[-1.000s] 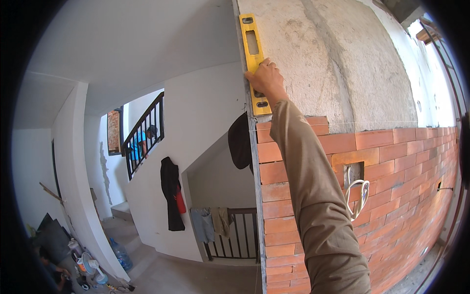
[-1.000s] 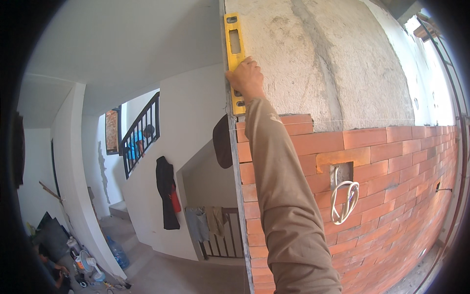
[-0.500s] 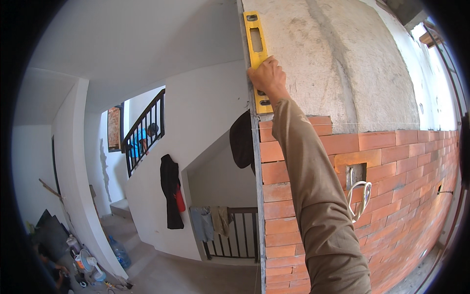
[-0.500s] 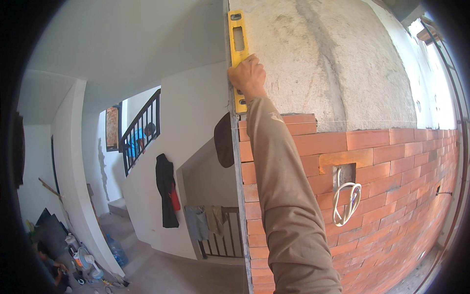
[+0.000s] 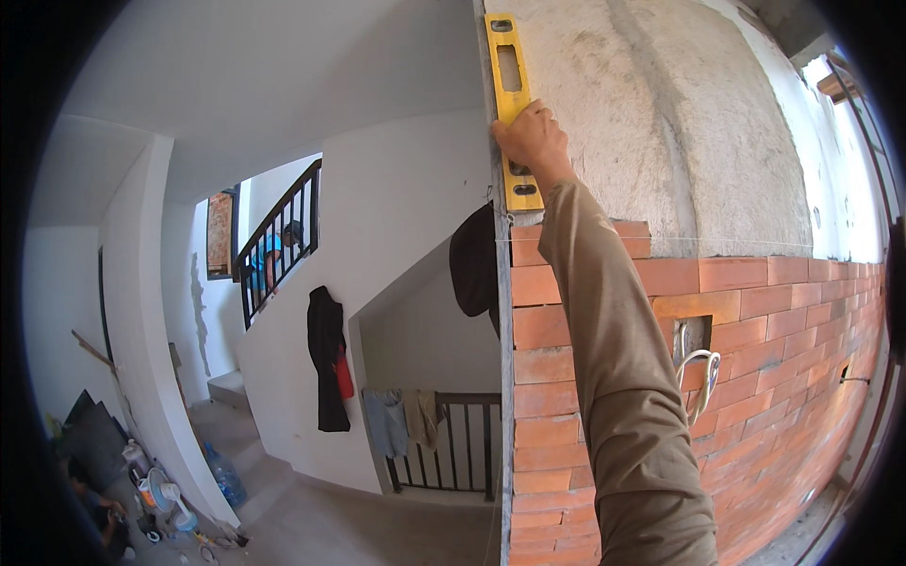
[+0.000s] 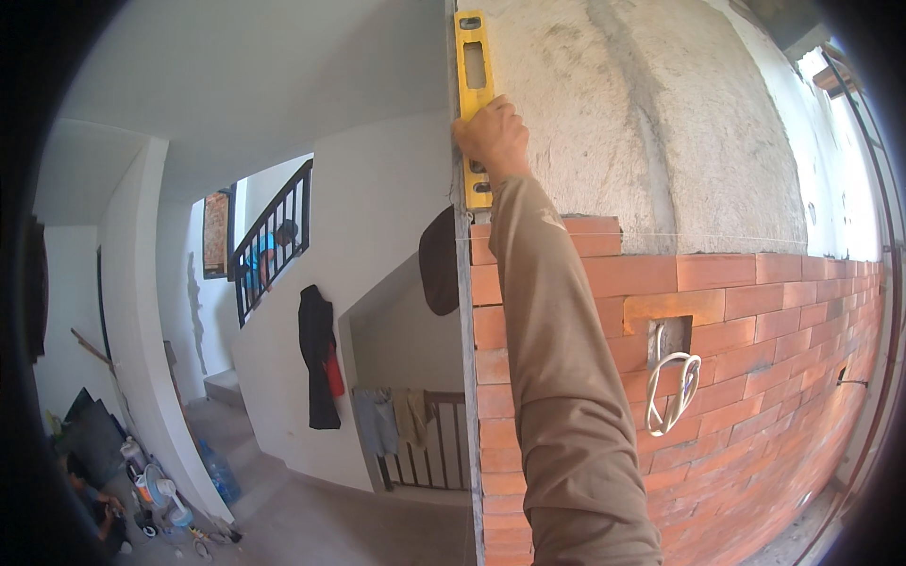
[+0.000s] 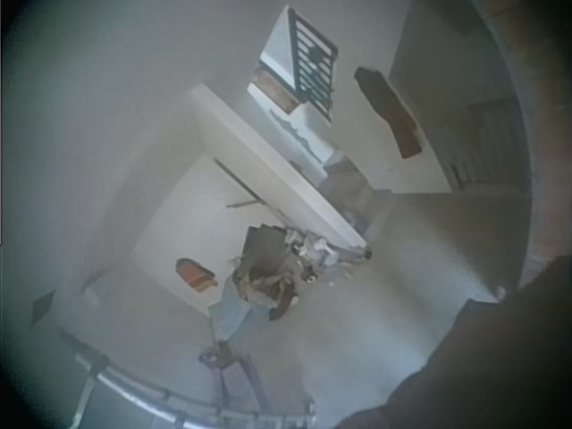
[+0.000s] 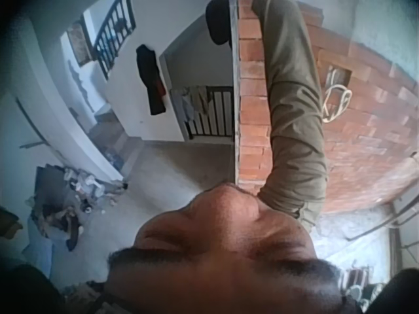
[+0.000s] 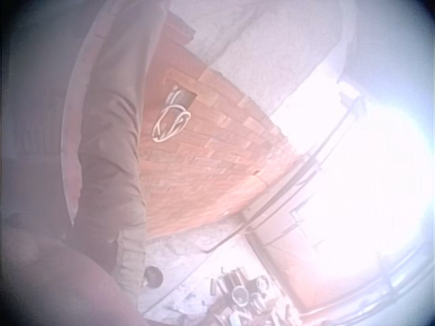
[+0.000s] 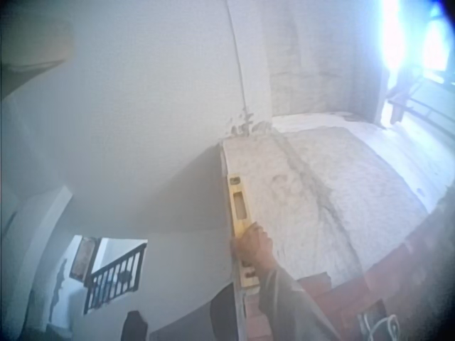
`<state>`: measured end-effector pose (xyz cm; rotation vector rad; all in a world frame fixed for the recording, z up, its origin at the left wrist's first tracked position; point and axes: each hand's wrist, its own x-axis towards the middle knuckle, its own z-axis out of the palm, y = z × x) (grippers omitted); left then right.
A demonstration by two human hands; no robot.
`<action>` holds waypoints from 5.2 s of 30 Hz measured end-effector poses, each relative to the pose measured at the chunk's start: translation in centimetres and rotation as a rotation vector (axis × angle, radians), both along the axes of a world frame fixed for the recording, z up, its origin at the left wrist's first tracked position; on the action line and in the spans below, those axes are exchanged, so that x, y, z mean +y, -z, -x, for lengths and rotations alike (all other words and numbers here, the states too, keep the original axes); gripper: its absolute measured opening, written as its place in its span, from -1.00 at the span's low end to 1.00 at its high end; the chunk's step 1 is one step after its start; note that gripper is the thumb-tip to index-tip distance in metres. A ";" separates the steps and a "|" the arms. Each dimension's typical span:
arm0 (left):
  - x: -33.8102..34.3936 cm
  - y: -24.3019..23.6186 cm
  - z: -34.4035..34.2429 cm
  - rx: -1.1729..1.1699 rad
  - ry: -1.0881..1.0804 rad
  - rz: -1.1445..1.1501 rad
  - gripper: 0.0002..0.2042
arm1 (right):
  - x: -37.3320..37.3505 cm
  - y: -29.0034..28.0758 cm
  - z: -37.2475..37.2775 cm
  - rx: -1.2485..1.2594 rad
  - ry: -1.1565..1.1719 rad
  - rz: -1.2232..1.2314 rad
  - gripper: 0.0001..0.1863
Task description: The person mixes cement in a bucket, applies it to a terracotta tile with a trowel, and places the tile onto a brick wall. They use a hammer to tap the tile into position and a spirit level to check alignment before repeating the process with another tile.
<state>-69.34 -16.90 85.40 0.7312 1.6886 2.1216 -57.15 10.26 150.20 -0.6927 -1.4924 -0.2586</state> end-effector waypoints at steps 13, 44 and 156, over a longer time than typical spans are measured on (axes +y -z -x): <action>0.4 -0.6 0.1 0.009 0.012 -0.003 -0.82 | 0.5 0.0 -0.4 -0.048 -0.028 0.019 -0.12; 1.0 -1.2 0.1 0.019 0.012 -0.003 -0.82 | -0.5 -0.1 -1.1 -0.108 -0.048 -0.004 -0.41; 6.8 28.4 -58.3 0.836 1.479 1.900 -0.75 | -49.6 133.5 -90.3 0.331 0.629 2.082 -0.67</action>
